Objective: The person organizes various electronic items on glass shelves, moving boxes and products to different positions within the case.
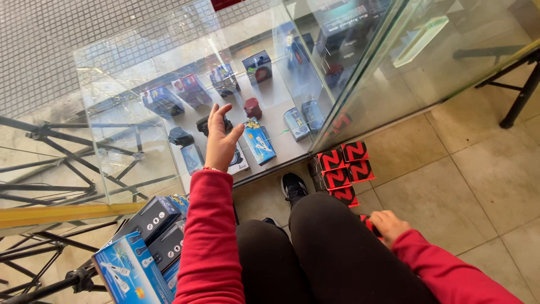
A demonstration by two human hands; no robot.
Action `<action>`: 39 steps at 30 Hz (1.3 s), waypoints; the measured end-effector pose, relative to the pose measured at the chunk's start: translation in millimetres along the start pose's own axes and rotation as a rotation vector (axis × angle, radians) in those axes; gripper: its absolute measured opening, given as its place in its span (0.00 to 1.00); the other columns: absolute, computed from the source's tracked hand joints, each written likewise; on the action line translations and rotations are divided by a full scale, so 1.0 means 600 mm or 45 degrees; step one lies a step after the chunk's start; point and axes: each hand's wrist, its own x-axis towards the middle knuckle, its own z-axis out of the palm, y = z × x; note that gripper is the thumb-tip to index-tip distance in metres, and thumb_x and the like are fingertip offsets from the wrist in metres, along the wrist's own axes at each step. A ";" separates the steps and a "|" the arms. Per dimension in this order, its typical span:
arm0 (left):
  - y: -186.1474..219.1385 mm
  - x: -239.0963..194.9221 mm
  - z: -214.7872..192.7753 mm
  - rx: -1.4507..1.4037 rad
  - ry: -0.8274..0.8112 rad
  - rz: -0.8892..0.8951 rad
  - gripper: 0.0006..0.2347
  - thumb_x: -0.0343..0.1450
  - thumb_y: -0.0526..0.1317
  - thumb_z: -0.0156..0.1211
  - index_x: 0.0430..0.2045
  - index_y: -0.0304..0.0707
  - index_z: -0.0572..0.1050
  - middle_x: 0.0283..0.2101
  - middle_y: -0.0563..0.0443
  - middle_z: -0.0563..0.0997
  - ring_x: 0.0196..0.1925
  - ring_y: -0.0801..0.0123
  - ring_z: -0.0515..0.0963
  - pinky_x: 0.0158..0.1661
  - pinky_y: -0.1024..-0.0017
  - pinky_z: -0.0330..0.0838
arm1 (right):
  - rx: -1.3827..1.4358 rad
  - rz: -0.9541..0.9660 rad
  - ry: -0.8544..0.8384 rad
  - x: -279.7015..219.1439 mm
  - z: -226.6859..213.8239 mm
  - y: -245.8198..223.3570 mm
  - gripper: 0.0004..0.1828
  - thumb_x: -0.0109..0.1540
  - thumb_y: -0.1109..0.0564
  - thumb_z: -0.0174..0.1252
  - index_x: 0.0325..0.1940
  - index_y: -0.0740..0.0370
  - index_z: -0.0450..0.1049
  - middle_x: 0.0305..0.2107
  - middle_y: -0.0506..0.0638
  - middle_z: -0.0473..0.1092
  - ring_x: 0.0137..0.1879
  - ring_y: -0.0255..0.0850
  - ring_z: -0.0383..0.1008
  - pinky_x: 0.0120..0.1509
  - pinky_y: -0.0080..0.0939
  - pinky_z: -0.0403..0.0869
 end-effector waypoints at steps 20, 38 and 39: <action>0.229 -0.134 0.103 0.171 -0.690 0.657 0.50 0.56 0.49 0.81 0.73 0.43 0.54 0.74 0.42 0.64 0.75 0.50 0.66 0.71 0.55 0.60 | 0.411 -0.522 0.755 0.204 -0.829 -0.153 0.26 0.52 0.40 0.74 0.39 0.55 0.69 0.53 0.53 0.77 0.56 0.49 0.75 0.62 0.43 0.71; 0.049 0.102 0.111 0.462 0.432 0.473 0.41 0.57 0.51 0.78 0.66 0.45 0.65 0.54 0.43 0.80 0.47 0.46 0.84 0.46 0.52 0.81 | 1.549 0.172 0.640 0.611 -0.554 -0.336 0.60 0.58 0.52 0.73 0.79 0.54 0.35 0.67 0.72 0.60 0.68 0.72 0.65 0.68 0.69 0.71; 0.047 0.106 0.112 0.450 0.432 0.471 0.41 0.57 0.51 0.78 0.66 0.45 0.65 0.54 0.43 0.80 0.47 0.46 0.84 0.46 0.52 0.81 | 1.537 0.174 0.640 0.626 -0.550 -0.337 0.60 0.58 0.52 0.73 0.79 0.54 0.35 0.67 0.72 0.60 0.68 0.72 0.65 0.68 0.69 0.71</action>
